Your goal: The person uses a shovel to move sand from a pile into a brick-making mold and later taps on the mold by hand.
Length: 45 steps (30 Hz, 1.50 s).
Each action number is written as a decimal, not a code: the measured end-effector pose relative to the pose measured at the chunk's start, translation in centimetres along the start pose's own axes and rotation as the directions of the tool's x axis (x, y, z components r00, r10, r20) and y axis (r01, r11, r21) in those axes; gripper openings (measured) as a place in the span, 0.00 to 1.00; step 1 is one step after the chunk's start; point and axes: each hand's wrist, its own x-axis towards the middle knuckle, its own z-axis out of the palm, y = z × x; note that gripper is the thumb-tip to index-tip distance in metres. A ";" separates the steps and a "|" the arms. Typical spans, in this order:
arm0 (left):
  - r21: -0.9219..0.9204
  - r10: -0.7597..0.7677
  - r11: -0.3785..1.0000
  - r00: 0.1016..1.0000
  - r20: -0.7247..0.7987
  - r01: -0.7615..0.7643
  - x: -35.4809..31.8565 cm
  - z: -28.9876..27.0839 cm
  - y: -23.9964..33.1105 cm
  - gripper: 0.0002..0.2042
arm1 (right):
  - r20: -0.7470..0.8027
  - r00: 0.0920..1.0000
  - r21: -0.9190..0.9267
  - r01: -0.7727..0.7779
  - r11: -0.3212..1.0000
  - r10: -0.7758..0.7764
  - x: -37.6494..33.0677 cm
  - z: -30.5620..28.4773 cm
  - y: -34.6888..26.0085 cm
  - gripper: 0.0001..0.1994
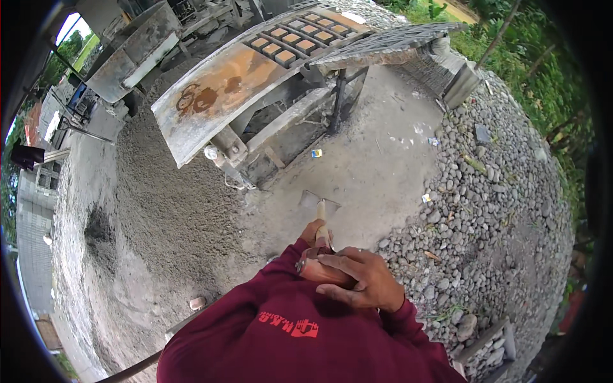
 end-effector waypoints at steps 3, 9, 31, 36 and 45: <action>0.094 -0.024 0.995 1.000 0.018 0.023 1.3 2.3 0.5 0.09 | -0.305 0.929 -0.029 0.209 0.977 -0.208 0.4 -2.6 0.8 0.20; 0.217 -0.066 0.974 0.997 -0.030 0.071 4.1 2.1 1.4 0.09 | -0.353 0.797 -0.062 0.503 0.862 -0.490 3.0 -7.4 -1.9 0.19; 0.507 -0.200 0.843 0.980 -0.019 0.182 26.6 22.3 7.1 0.07 | -0.617 0.753 0.034 0.316 0.948 -0.229 4.1 -27.2 10.5 0.15; 0.511 -0.212 0.837 0.977 -0.030 0.197 34.4 30.8 2.2 0.07 | -0.654 0.719 0.229 -0.105 0.968 0.233 -3.6 -34.4 26.8 0.23; 0.548 0.007 0.829 0.982 0.190 -0.112 38.6 54.8 -0.2 0.19 | -0.537 0.816 0.201 -0.125 0.972 0.215 -8.7 -48.7 37.4 0.24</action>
